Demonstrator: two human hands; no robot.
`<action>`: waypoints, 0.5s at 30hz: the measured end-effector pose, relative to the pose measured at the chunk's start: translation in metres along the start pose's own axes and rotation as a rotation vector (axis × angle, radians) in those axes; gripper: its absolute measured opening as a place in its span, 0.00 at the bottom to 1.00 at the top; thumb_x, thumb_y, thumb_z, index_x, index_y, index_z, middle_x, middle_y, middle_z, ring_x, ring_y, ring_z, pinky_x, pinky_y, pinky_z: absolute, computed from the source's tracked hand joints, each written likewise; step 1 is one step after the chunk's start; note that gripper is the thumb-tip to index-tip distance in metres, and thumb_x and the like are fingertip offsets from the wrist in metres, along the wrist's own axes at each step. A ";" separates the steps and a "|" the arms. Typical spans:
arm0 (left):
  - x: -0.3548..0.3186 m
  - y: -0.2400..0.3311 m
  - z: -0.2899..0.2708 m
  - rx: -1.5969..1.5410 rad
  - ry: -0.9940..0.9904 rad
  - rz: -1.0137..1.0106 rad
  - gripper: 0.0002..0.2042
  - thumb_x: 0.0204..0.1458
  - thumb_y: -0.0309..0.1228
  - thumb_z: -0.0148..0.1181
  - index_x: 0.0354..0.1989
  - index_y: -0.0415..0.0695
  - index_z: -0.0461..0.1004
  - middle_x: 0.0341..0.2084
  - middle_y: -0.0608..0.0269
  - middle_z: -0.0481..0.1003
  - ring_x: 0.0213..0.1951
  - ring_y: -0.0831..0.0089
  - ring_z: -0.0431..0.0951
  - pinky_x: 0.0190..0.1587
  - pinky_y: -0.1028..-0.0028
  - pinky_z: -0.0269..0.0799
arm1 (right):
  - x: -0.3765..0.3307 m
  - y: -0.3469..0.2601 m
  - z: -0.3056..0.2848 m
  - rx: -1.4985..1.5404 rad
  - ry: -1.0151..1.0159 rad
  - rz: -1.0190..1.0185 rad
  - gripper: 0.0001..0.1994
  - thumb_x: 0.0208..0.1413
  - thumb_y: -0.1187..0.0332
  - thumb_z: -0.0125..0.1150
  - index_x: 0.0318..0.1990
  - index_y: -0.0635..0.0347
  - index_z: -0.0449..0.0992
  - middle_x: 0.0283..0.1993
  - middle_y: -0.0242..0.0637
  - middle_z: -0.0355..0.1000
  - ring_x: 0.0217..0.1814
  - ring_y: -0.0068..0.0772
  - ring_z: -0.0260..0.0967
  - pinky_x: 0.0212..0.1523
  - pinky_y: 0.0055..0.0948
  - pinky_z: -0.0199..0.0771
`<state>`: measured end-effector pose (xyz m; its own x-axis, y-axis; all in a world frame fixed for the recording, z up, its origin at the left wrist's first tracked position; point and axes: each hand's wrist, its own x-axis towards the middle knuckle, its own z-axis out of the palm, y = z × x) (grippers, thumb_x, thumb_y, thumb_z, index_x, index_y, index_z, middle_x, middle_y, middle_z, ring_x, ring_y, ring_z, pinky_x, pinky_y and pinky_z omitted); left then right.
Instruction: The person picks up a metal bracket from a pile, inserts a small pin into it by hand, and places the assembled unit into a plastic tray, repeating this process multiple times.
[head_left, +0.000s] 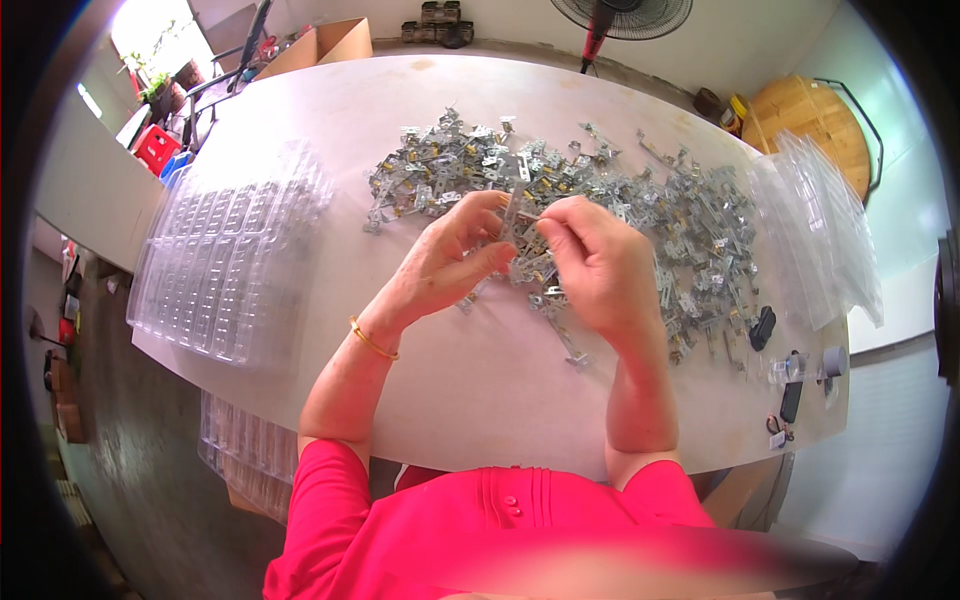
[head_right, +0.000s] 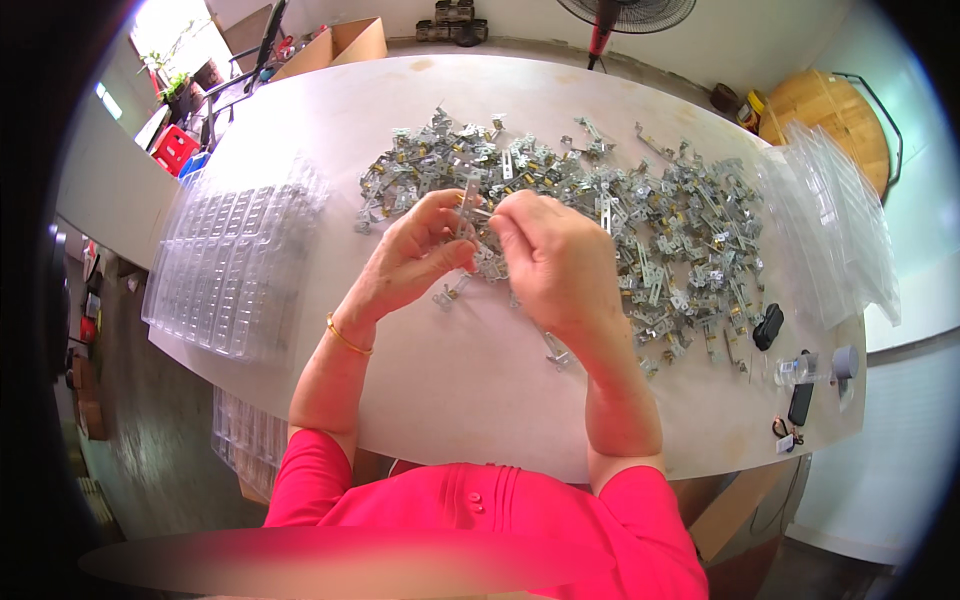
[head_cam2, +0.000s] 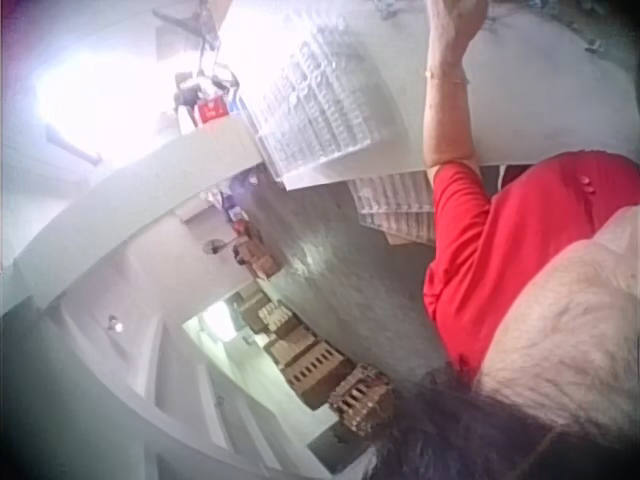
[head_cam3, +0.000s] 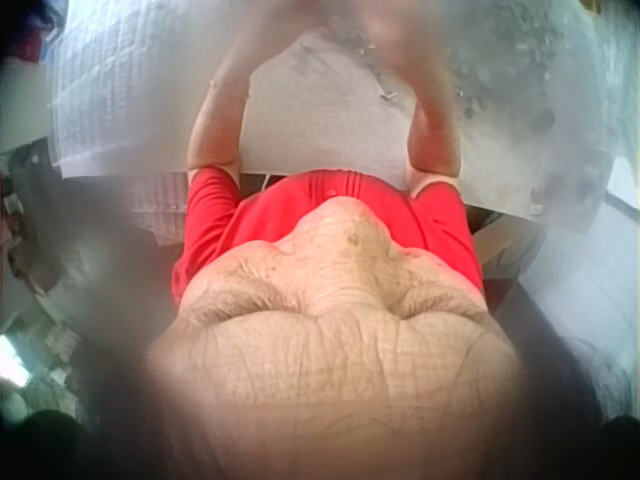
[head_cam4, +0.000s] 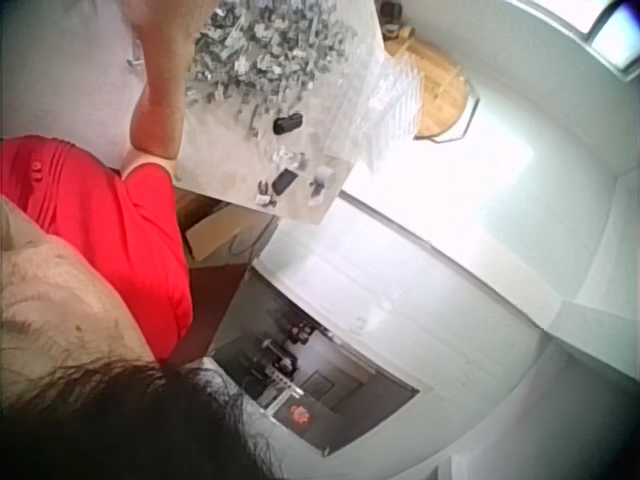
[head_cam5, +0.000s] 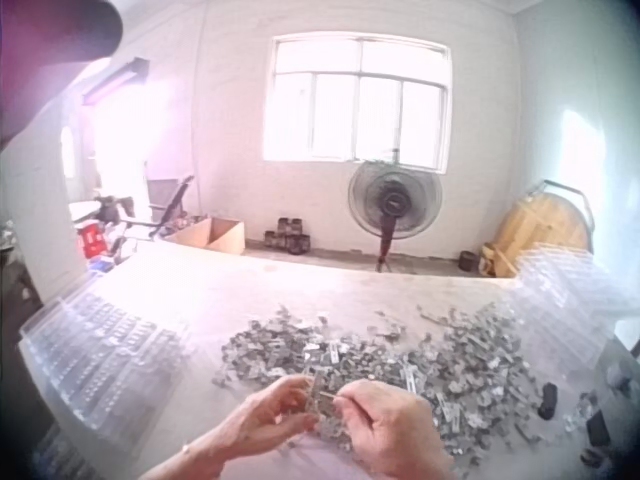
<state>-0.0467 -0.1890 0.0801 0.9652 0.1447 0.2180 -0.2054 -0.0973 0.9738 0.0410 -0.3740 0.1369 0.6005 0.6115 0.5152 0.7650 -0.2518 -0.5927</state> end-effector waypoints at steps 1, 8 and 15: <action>-0.002 0.000 -0.002 0.007 0.017 -0.002 0.24 0.60 0.19 0.61 0.64 0.41 0.65 0.37 0.66 0.73 0.39 0.77 0.78 0.43 0.74 0.77 | 0.001 0.000 0.001 0.012 -0.009 -0.011 0.03 0.60 0.71 0.63 0.36 0.59 0.76 0.32 0.40 0.75 0.34 0.45 0.74 0.34 0.39 0.73; -0.006 0.015 0.004 -0.265 -0.344 -0.103 0.22 0.63 0.23 0.57 0.66 0.39 0.64 0.38 0.61 0.75 0.40 0.74 0.78 0.44 0.72 0.77 | 0.000 0.016 0.007 0.464 0.201 -0.109 0.04 0.65 0.74 0.62 0.44 0.61 0.78 0.42 0.35 0.78 0.42 0.23 0.75 0.41 0.24 0.75; -0.003 0.014 0.002 -0.345 -0.488 -0.060 0.21 0.63 0.28 0.60 0.63 0.38 0.66 0.41 0.60 0.78 0.40 0.74 0.79 0.46 0.72 0.76 | -0.004 0.006 0.007 0.513 0.073 0.060 0.04 0.67 0.74 0.60 0.45 0.63 0.78 0.36 0.30 0.78 0.38 0.18 0.74 0.40 0.20 0.74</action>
<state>-0.0523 -0.1932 0.0927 0.9228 -0.3370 0.1868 -0.1102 0.2337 0.9660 0.0414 -0.3731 0.1270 0.6681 0.5490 0.5023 0.5275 0.1267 -0.8401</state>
